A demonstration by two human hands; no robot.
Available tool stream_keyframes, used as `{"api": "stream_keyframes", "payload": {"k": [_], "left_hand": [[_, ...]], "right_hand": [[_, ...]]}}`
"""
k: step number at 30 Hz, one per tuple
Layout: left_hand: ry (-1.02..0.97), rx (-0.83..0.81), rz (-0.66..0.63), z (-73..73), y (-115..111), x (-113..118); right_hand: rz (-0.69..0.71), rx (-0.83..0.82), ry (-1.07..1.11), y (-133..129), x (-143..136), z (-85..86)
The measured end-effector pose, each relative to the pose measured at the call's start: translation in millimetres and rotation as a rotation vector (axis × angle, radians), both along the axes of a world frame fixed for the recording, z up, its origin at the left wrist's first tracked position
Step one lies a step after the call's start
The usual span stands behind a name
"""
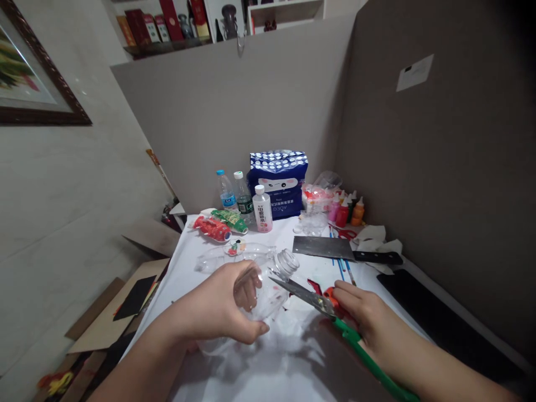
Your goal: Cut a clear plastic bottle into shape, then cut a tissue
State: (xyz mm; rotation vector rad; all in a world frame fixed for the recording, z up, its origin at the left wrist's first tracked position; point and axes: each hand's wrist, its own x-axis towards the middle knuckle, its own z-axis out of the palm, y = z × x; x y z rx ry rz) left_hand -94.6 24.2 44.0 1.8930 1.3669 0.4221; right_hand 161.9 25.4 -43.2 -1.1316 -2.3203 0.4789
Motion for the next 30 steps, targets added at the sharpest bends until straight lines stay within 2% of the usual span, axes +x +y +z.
{"api": "stream_keyframes", "payload": {"k": [4,8,11,15,18,21,30], "left_hand": [[-0.055,-0.041,-0.156,0.8,4.7,-15.9],[0.048,0.014,-0.112,2.7,4.4,-27.0],[0.094,0.053,-0.099,3.5,1.5,-24.7],[-0.008,-0.065,-0.195,5.1,-0.3,-13.9],[-0.064,-0.118,-0.136,4.9,-2.0,-6.3],[-0.092,-0.091,-0.074,3.2,-4.6,-1.1],[-0.070,0.003,-0.004,-1.3,-6.7,9.7]], "right_hand": [[0.038,-0.002,-0.008,-2.7,1.0,4.5],[0.040,0.062,-0.082,-5.4,-4.0,4.2],[0.022,0.067,-0.078,-7.3,-8.3,1.9],[0.043,-0.039,-0.031,-8.4,-10.5,3.1],[0.056,-0.093,-0.020,-9.2,-8.9,6.2],[0.038,-0.094,-0.054,-10.4,-5.0,8.9],[-0.016,-0.111,-0.137,-10.2,6.4,10.6]]}}
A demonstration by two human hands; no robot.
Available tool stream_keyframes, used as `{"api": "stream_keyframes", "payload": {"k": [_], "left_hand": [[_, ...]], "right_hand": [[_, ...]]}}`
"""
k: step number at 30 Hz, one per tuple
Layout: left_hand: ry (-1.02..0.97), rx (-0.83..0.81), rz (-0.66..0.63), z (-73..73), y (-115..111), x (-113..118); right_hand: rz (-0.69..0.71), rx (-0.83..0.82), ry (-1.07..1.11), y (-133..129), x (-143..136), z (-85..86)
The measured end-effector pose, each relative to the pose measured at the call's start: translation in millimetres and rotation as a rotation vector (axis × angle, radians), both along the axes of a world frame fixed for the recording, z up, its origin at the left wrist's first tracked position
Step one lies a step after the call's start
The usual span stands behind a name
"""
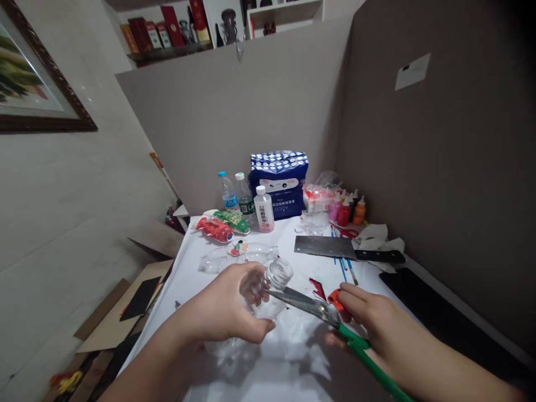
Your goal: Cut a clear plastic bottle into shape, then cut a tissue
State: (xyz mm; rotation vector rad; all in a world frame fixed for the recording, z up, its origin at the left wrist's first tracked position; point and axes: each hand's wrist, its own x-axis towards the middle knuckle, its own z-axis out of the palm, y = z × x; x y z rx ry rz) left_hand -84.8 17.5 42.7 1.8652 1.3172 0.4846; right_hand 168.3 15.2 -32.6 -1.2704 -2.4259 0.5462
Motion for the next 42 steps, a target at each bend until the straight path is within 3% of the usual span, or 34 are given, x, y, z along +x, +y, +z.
{"api": "stream_keyframes", "payload": {"k": [8,21,42], "left_hand": [[0.019,0.066,0.046,-9.6,4.6,-0.2],[0.018,0.128,0.155,-14.0,8.5,8.3],[-0.062,0.092,0.231,-29.4,13.4,10.0]], "right_hand": [[-0.055,-0.055,-0.036,2.1,-1.4,-0.5],[-0.089,0.001,-0.087,6.7,1.7,2.4],[-0.136,0.056,-0.132,3.3,1.4,13.2]]}}
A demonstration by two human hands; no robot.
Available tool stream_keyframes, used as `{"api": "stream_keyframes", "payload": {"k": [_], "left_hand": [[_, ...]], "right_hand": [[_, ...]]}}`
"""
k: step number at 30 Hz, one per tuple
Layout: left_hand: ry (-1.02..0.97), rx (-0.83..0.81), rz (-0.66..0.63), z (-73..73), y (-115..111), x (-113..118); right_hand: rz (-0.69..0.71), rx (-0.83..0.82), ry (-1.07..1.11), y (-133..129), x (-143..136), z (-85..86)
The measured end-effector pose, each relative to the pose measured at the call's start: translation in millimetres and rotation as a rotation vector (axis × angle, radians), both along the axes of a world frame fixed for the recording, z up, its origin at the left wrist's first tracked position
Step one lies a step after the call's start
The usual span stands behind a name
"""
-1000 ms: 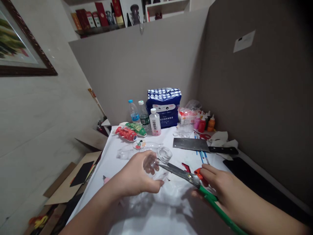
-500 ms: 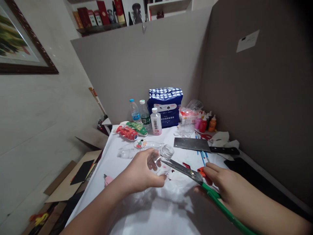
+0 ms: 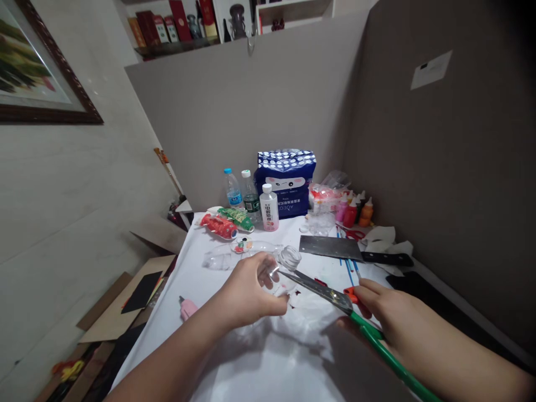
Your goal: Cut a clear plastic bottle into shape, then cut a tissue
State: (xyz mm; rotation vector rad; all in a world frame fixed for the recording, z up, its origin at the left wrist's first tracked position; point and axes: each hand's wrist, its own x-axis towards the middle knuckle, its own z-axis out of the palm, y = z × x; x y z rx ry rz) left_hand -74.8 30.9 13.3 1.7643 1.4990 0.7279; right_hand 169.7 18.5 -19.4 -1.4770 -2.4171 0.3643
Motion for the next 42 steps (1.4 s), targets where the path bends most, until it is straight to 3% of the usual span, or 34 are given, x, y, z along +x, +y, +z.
{"api": "stream_keyframes", "payload": {"k": [9,16,26,31,36,39,42], "left_hand": [[0.006,0.024,0.018,-7.3,2.4,-1.3],[0.146,0.283,0.170,-10.4,4.9,-0.2],[0.144,0.357,0.229,-17.4,12.5,-6.3],[0.167,0.427,0.304,-18.8,16.6,-9.0],[0.172,0.493,0.289,-16.0,14.7,-6.4],[0.077,0.380,0.193,-8.6,12.8,-7.7],[-0.180,0.050,-0.022,-1.1,13.5,-15.1]], "right_hand": [[-0.011,0.027,0.046,0.8,2.0,-8.0],[-0.055,-0.040,0.021,-0.5,-6.2,-13.8],[-0.112,-0.025,-0.098,3.8,-22.1,-5.8],[-0.132,0.020,-0.114,3.4,-34.5,-10.4],[-0.094,0.079,-0.087,8.6,-25.6,-16.2],[-0.053,0.048,0.008,9.4,-17.5,-16.8],[-0.015,-0.020,0.081,6.9,-13.7,-16.7]]}}
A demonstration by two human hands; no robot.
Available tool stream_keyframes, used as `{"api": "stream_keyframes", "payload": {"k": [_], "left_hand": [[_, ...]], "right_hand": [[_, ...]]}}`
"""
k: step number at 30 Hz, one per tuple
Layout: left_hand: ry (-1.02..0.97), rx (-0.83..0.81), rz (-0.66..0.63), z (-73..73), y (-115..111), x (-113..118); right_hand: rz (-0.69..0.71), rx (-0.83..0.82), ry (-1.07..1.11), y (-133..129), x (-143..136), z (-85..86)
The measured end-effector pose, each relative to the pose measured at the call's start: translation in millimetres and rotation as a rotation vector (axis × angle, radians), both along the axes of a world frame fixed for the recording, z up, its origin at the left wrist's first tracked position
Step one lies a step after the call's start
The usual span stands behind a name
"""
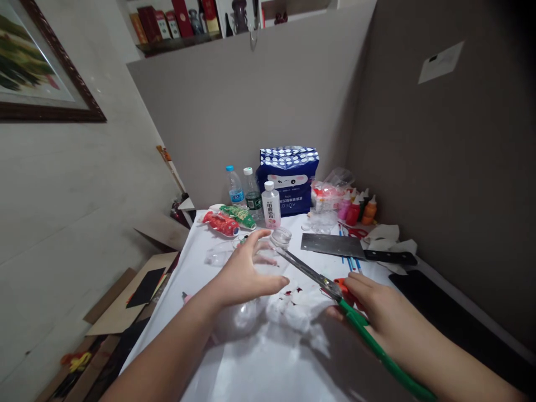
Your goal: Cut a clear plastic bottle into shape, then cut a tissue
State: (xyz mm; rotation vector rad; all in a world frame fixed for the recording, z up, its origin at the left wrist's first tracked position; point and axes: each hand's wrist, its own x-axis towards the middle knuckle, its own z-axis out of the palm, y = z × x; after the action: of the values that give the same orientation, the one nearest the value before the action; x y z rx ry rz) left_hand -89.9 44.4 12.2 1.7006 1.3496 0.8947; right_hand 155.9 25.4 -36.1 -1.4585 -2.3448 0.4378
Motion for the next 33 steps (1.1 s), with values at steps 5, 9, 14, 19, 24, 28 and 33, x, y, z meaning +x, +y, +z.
{"api": "stream_keyframes", "payload": {"k": [5,9,14,19,24,28,33], "left_hand": [[-0.128,-0.189,-0.335,6.9,2.0,-12.5],[-0.038,-0.173,-0.332,12.7,-1.3,-9.6],[0.127,-0.086,-0.268,17.4,-6.3,-2.7],[0.232,-0.053,-0.216,17.7,-11.0,-0.9],[0.263,0.004,-0.108,17.9,-14.1,0.6],[0.259,0.010,-0.046,11.5,-12.2,-0.5],[0.301,0.031,0.098,-5.0,-2.3,-0.3]], "right_hand": [[0.082,-0.044,0.013,-3.7,3.3,4.2],[0.107,-0.057,-0.040,-3.6,8.6,14.0],[0.135,-0.083,-0.036,-4.4,7.4,21.0],[0.041,-0.101,-0.049,-4.5,0.3,11.6],[0.037,-0.130,0.008,-1.3,-6.0,6.2],[0.041,-0.122,0.000,3.3,-9.0,6.8],[0.028,-0.059,-0.047,13.0,-11.9,5.8]]}}
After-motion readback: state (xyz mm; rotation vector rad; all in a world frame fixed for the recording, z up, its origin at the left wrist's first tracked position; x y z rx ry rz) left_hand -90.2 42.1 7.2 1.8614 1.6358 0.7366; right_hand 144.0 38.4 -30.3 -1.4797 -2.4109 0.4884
